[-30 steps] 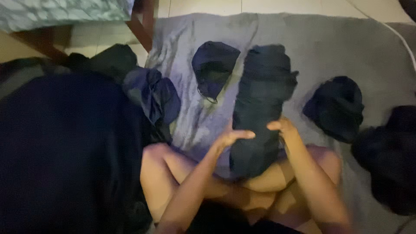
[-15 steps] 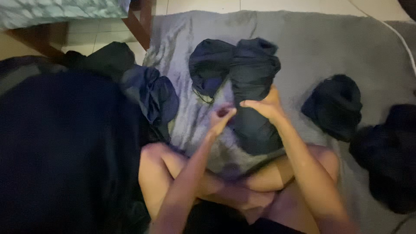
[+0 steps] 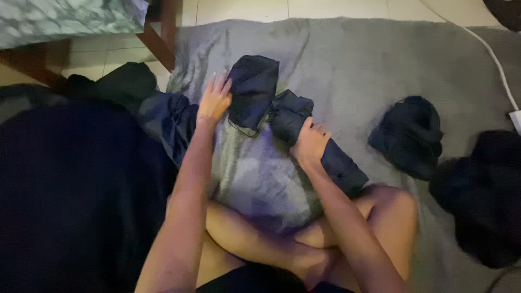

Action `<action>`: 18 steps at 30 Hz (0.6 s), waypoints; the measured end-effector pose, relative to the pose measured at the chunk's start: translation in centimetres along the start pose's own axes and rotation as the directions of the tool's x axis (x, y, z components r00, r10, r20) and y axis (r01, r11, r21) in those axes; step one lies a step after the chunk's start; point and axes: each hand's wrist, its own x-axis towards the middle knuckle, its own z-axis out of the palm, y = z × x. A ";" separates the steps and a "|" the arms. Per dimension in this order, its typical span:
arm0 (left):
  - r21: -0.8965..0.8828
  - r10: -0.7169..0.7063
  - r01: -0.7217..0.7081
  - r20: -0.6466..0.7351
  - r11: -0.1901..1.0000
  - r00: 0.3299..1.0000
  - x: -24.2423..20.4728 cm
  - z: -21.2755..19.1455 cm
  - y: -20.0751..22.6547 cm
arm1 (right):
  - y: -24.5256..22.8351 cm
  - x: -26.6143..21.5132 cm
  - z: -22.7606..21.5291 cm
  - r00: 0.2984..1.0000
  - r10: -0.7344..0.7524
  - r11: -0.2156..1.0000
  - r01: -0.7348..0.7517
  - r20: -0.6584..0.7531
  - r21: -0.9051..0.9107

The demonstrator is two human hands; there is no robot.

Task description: The person folds and rolls a dark blue garment by hand while sitting on a mat, smoothing the fabric and securing it with a drawstring.

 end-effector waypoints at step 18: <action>-0.108 0.309 -0.329 -0.169 0.938 0.936 2.1 1.4 -0.2 | 0.6 -0.6 0.1 0.992 -0.068 0.991 0.079 -0.104 0.104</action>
